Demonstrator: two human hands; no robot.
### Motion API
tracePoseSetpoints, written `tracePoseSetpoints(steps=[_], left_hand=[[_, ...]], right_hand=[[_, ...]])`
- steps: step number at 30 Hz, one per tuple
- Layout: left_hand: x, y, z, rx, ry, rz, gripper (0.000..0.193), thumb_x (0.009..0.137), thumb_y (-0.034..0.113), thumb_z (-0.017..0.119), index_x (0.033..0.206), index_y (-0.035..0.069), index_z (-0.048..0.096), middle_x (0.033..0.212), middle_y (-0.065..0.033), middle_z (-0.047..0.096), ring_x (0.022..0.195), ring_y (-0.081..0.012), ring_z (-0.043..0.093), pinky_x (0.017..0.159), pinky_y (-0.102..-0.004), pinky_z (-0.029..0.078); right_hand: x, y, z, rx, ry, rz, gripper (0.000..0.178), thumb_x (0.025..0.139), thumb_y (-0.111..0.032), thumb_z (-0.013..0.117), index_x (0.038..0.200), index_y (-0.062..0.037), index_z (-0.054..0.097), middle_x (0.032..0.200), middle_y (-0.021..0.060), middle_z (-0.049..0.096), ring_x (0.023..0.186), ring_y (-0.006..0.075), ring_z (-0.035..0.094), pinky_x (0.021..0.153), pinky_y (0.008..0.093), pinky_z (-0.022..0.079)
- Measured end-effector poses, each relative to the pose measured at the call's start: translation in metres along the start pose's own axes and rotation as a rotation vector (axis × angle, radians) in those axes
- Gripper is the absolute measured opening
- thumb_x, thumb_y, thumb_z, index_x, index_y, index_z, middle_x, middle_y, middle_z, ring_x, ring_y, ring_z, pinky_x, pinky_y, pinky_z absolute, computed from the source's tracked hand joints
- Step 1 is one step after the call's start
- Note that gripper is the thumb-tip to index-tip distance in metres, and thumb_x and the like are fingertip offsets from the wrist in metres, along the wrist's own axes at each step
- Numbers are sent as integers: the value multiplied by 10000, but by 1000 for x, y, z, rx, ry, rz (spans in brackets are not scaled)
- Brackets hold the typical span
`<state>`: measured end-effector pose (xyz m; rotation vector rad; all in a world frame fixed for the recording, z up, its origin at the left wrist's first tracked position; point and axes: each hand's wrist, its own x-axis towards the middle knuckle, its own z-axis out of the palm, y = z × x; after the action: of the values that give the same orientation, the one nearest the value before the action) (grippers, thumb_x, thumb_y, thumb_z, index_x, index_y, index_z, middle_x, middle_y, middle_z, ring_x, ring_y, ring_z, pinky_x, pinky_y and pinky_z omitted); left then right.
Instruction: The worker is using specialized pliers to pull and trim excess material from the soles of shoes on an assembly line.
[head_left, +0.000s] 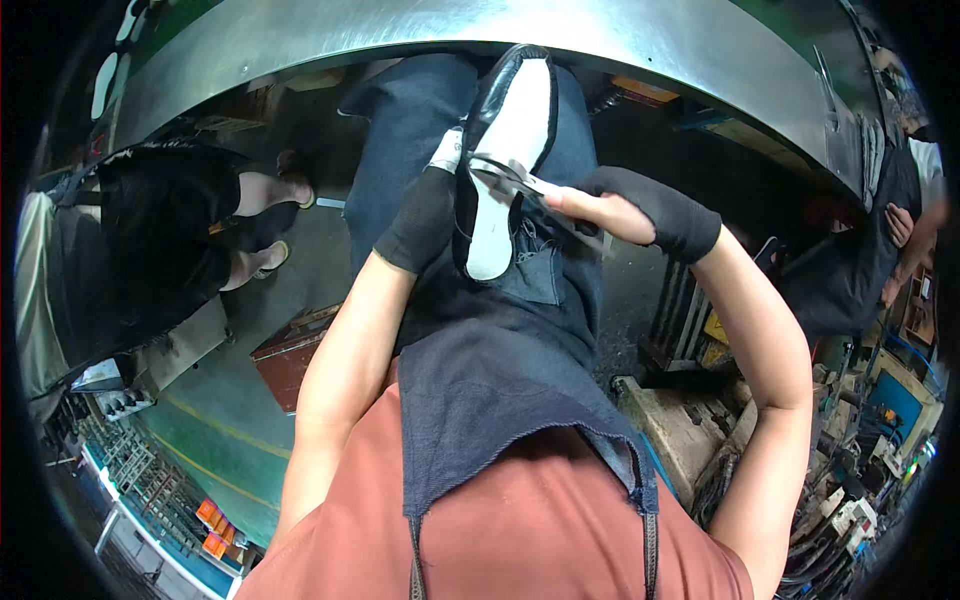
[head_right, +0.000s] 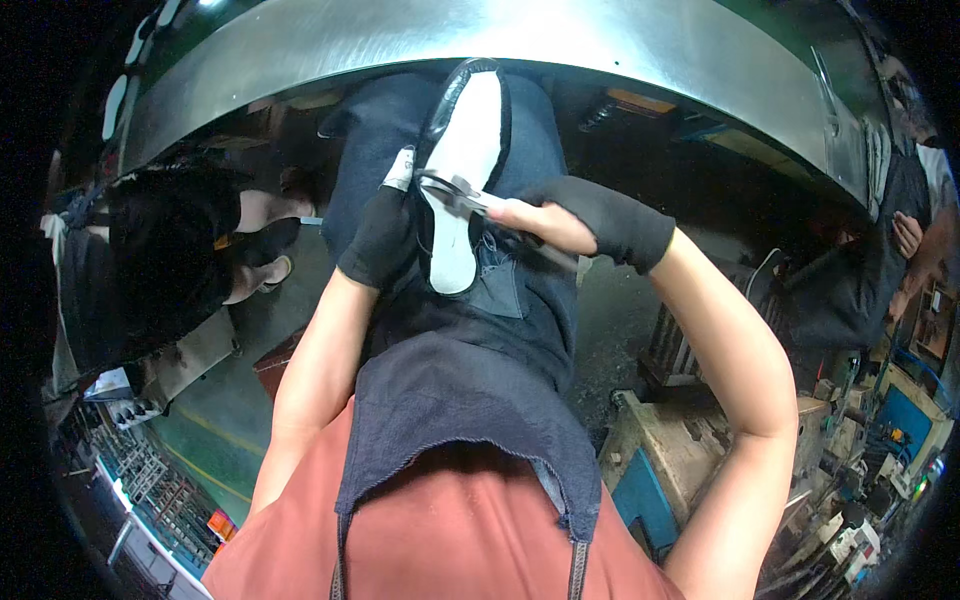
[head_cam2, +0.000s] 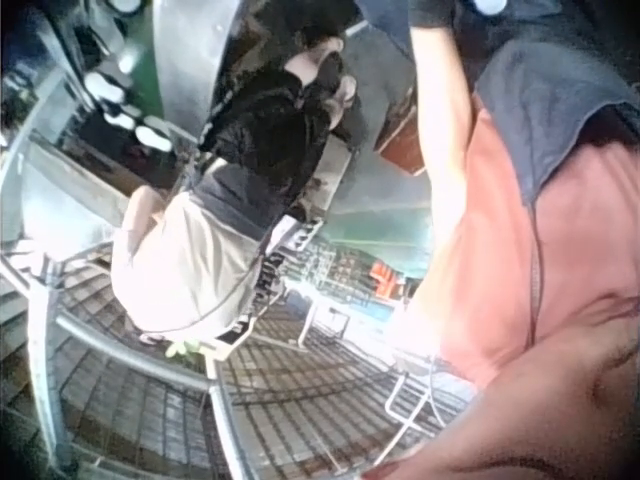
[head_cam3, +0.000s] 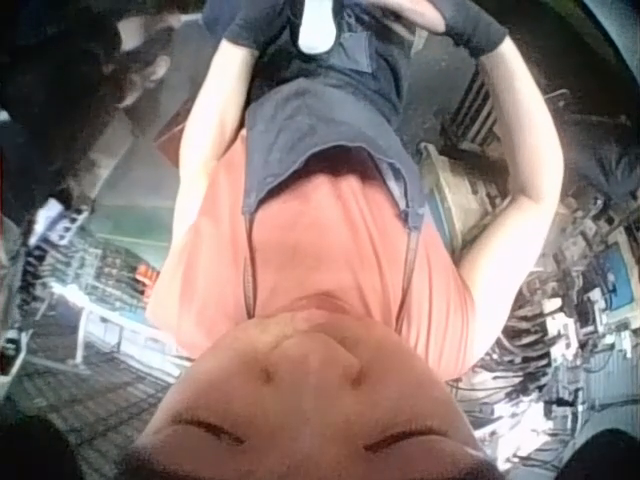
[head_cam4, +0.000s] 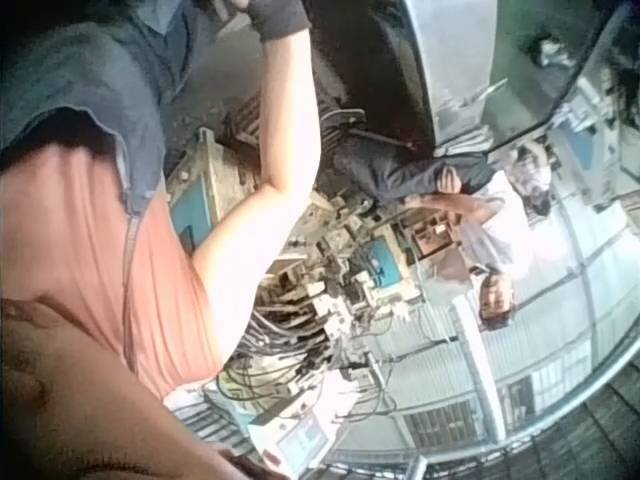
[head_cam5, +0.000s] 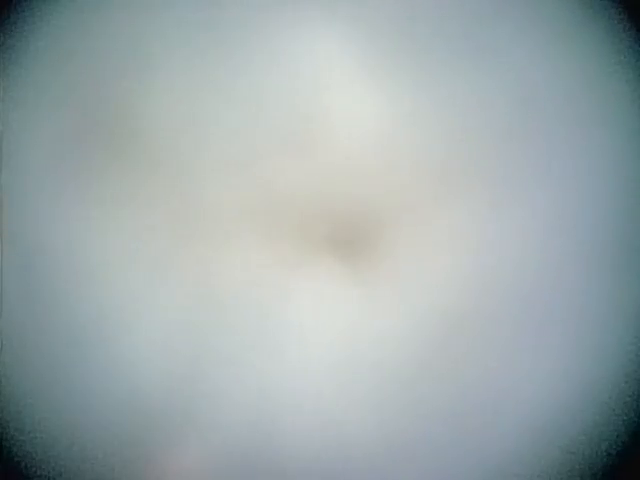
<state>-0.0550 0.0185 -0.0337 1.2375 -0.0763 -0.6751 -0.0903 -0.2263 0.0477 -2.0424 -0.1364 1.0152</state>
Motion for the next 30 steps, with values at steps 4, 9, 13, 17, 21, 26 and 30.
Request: tracePoseSetpoints(steps=[4,9,13,17,21,26,30], left_hand=[[3,9,17,-50,106,-161,484,1105,327,269,1328,-24,514,1233,-112,614,1111,-160,577,978,-308,473],[56,-66,50,287,380,95,495,1075,338,372,1415,-15,439,1335,-188,567,1212,-284,560,1037,-372,417],[73,-44,48,639,350,348,519,1021,296,476,1423,-26,415,1327,-245,556,1235,-367,540,1046,-386,413],[98,-54,39,686,258,433,591,982,288,573,1424,-54,380,1362,-265,515,1250,-389,526,1042,-404,420],[85,7,71,322,8,130,723,936,304,662,1469,-13,290,1344,-218,489,1227,-322,515,1055,-396,403],[103,-52,25,360,-244,-13,1205,696,326,882,1552,49,80,1485,-210,355,1400,-322,353,1150,-414,318],[100,-34,28,518,-261,160,1415,617,345,919,1542,2,-96,1577,-256,172,1479,-346,210,1197,-428,235]], right_hand=[[-5,-15,5,148,80,83,508,1005,-470,514,888,0,668,714,135,670,652,230,657,619,357,520],[10,78,1,-496,599,-306,351,967,-367,591,833,-42,593,770,177,617,705,369,624,649,439,504],[4,75,-46,-357,425,-261,381,972,-375,580,818,-28,614,776,176,618,731,363,617,663,431,487],[-12,67,-92,-421,225,-167,486,981,-450,544,775,-20,642,771,180,646,708,347,643,657,419,501],[-23,6,-71,-612,261,-327,388,945,-409,589,833,-44,656,796,153,667,673,332,648,652,426,524],[21,67,-85,-718,328,-568,444,891,-499,618,837,-60,652,813,129,649,801,281,658,717,367,540],[-2,48,-61,-736,336,-604,464,944,-494,574,798,-59,644,831,129,670,775,297,666,690,387,539]])
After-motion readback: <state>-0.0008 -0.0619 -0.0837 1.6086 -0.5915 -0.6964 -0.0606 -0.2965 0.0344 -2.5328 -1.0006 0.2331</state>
